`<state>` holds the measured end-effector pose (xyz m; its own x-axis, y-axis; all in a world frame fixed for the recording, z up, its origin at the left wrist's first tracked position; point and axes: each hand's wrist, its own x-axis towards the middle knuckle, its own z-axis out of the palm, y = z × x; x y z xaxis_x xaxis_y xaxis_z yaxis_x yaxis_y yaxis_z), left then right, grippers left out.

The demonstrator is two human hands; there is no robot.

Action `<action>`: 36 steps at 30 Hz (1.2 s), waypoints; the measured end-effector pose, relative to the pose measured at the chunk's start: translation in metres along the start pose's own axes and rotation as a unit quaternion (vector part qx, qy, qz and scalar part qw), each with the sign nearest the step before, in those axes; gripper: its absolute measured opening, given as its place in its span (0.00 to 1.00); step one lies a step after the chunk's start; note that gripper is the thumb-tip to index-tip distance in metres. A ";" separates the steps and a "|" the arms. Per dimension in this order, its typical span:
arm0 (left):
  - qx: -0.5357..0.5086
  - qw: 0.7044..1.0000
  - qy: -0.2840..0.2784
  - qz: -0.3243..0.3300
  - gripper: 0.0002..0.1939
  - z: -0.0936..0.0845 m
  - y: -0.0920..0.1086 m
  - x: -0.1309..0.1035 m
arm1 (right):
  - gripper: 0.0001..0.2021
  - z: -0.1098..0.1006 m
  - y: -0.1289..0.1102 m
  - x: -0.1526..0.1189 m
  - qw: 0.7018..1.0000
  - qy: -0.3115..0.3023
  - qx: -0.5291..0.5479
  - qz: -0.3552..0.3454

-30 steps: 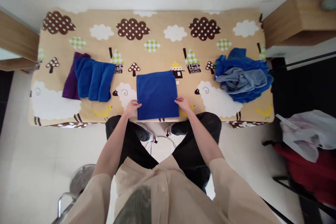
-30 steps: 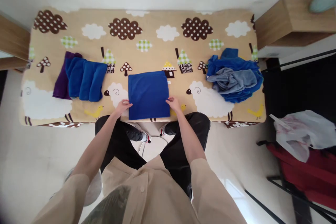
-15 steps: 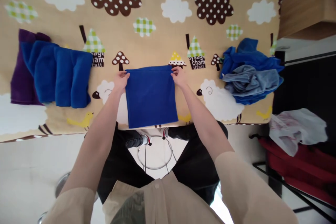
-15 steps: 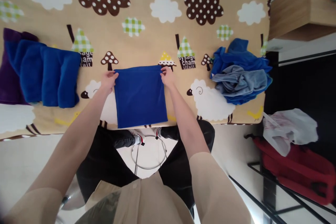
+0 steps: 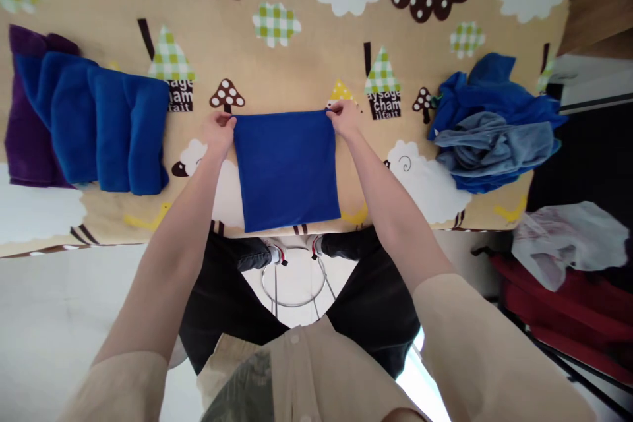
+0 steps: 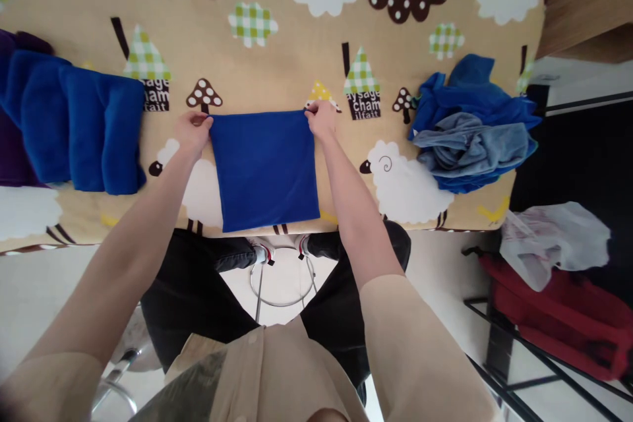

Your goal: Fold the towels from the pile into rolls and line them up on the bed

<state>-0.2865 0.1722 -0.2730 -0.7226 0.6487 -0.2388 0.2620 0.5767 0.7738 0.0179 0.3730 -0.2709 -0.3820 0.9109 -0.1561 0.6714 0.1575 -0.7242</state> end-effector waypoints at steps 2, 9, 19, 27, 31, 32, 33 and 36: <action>0.044 0.999 -0.019 -0.002 0.11 -0.003 0.011 0.000 | 0.19 0.001 -0.001 0.001 1.000 -0.003 -0.005 -0.014; 0.189 0.972 -0.135 0.029 0.11 -0.014 0.024 0.018 | 0.20 0.000 0.008 0.012 0.995 -0.069 -0.067 0.022; 0.115 0.973 -0.023 0.197 0.22 0.018 0.070 -0.027 | 0.25 0.031 -0.054 -0.044 0.983 0.069 -0.136 -0.105; 0.027 0.979 -0.133 0.154 0.35 0.025 0.032 -0.041 | 0.31 0.031 -0.027 -0.080 0.967 -0.068 -0.177 -0.170; 0.074 0.973 -0.109 0.188 0.36 0.029 0.043 -0.043 | 0.31 0.030 -0.040 -0.067 0.976 -0.037 -0.184 -0.112; 0.085 0.969 -0.113 0.205 0.36 0.033 0.046 -0.054 | 0.31 0.035 -0.049 -0.075 0.975 -0.034 -0.188 -0.113; 0.090 0.963 -0.125 0.219 0.36 0.038 0.048 -0.069 | 0.30 0.041 -0.058 -0.088 0.974 -0.035 -0.192 -0.119; 0.085 0.950 -0.187 0.236 0.35 0.051 0.042 -0.126 | 0.30 0.059 -0.069 -0.146 0.970 -0.070 -0.195 -0.127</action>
<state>-0.1518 0.1399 -0.2409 -0.2299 0.9676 -0.1046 0.6225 0.2288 0.7484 -0.0101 0.2065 -0.2376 -0.6307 0.7674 -0.1154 0.7229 0.5268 -0.4471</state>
